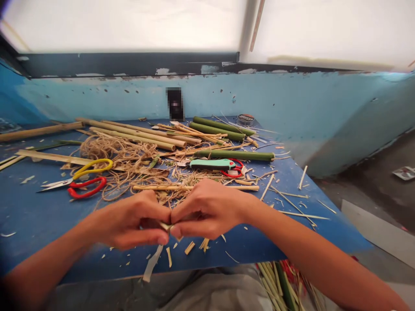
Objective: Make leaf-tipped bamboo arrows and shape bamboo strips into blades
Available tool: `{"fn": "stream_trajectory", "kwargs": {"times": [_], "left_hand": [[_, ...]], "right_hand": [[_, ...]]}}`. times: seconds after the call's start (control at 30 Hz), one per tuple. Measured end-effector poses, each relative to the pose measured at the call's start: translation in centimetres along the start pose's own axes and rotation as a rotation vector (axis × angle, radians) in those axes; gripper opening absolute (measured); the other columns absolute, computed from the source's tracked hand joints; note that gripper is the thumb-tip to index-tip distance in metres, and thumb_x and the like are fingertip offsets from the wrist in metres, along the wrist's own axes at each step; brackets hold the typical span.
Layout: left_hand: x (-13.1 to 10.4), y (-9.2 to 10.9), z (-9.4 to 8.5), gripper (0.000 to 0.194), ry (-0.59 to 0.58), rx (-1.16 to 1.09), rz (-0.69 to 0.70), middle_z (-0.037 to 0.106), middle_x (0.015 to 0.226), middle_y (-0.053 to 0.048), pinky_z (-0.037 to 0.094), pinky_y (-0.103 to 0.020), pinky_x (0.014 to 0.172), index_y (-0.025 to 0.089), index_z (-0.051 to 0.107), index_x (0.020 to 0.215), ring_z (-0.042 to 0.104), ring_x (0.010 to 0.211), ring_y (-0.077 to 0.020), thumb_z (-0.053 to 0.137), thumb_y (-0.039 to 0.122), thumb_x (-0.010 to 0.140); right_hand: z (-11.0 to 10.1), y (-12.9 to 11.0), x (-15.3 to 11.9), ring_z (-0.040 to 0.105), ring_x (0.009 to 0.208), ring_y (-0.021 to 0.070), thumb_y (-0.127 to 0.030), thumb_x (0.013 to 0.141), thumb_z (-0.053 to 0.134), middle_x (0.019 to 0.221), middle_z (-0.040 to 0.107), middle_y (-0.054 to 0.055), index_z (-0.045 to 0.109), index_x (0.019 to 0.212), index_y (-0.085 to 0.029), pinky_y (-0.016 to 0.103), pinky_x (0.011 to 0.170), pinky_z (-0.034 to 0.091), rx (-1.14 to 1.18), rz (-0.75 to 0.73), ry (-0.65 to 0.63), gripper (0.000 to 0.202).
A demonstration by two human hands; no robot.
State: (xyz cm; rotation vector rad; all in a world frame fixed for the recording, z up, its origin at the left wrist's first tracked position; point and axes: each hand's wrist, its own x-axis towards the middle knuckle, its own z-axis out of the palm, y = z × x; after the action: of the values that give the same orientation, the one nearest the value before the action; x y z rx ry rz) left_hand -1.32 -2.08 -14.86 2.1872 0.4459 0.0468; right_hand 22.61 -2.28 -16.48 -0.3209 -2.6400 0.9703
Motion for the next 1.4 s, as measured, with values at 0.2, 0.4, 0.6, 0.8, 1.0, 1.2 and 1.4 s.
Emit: {"fn": "stream_trajectory", "kwargs": {"times": [0.2,0.4,0.6,0.8,1.0,1.2,1.4], "left_hand": [[0.2,0.1,1.7,0.046,-0.030,-0.446,0.093,0.043,0.046,-0.001,0.024,-0.032,0.045,0.020,0.065,0.063,0.035,0.043,-0.0124,0.055,0.055,0.092],[0.0,0.2,1.8,0.049,0.042,-0.602,0.107,0.047,0.045,-0.001,0.023,-0.032,0.044,0.019,0.064,0.064,0.035,0.042,-0.0117,0.060,0.061,0.087],[-0.4,0.5,0.5,0.041,0.108,-0.618,0.020,0.049,0.055,0.001,0.028,-0.028,0.049,0.019,0.059,0.068,0.040,0.050,-0.0119,0.059,0.056,0.086],[-0.1,0.3,0.7,0.046,0.098,-0.581,0.024,0.036,0.050,0.002,0.023,-0.031,0.050,0.020,0.043,0.058,0.030,0.048,-0.0116,0.053,0.055,0.087],[0.3,-0.4,0.8,0.040,0.312,-0.290,0.033,0.034,0.055,0.007,0.021,-0.023,0.044,0.019,0.051,0.070,0.028,0.050,-0.0080,0.076,0.050,0.075],[0.6,-2.1,1.8,0.030,0.627,0.182,0.182,0.045,0.063,0.004,0.030,-0.025,0.053,0.017,0.055,0.085,0.036,0.055,-0.0093,0.046,0.041,0.101],[0.9,-2.4,1.4,0.037,1.151,-0.058,0.283,0.056,0.070,0.001,0.040,-0.026,0.055,0.021,0.064,0.098,0.050,0.056,-0.0104,0.040,0.049,0.104]], "right_hand": [[1.9,-0.6,0.3,0.033,0.050,0.0049,-0.033,0.092,0.066,0.057,0.041,-0.007,0.069,0.081,-0.014,0.021,0.047,0.025,0.621,-0.035,-0.025,0.022],[2.2,-0.5,0.7,0.036,0.052,0.0045,-0.030,0.090,0.068,0.060,0.044,-0.006,0.065,0.077,-0.013,0.019,0.049,0.027,0.799,-0.058,0.062,0.022],[0.3,-0.6,0.8,0.034,0.055,0.0053,-0.030,0.094,0.063,0.062,0.043,-0.006,0.065,0.076,-0.012,0.019,0.051,0.030,0.649,-0.009,0.139,0.025],[-1.1,-1.0,0.6,0.031,0.052,0.0047,-0.029,0.095,0.064,0.059,0.036,-0.008,0.061,0.071,-0.014,0.021,0.048,0.025,0.511,0.041,0.086,0.028],[-1.0,-0.5,0.6,0.029,0.053,0.0054,-0.037,0.094,0.065,0.059,0.036,-0.008,0.058,0.069,-0.014,0.022,0.047,0.023,0.551,0.122,0.184,0.035],[-0.6,0.2,0.3,0.032,0.054,0.0054,-0.036,0.094,0.067,0.061,0.039,-0.007,0.057,0.074,-0.014,0.021,0.048,0.024,0.649,0.169,0.218,0.031],[-0.3,0.7,0.2,0.032,0.056,0.0067,-0.042,0.096,0.062,0.064,0.038,-0.007,0.052,0.072,-0.017,0.021,0.049,0.027,0.616,0.187,0.247,0.037]]}}
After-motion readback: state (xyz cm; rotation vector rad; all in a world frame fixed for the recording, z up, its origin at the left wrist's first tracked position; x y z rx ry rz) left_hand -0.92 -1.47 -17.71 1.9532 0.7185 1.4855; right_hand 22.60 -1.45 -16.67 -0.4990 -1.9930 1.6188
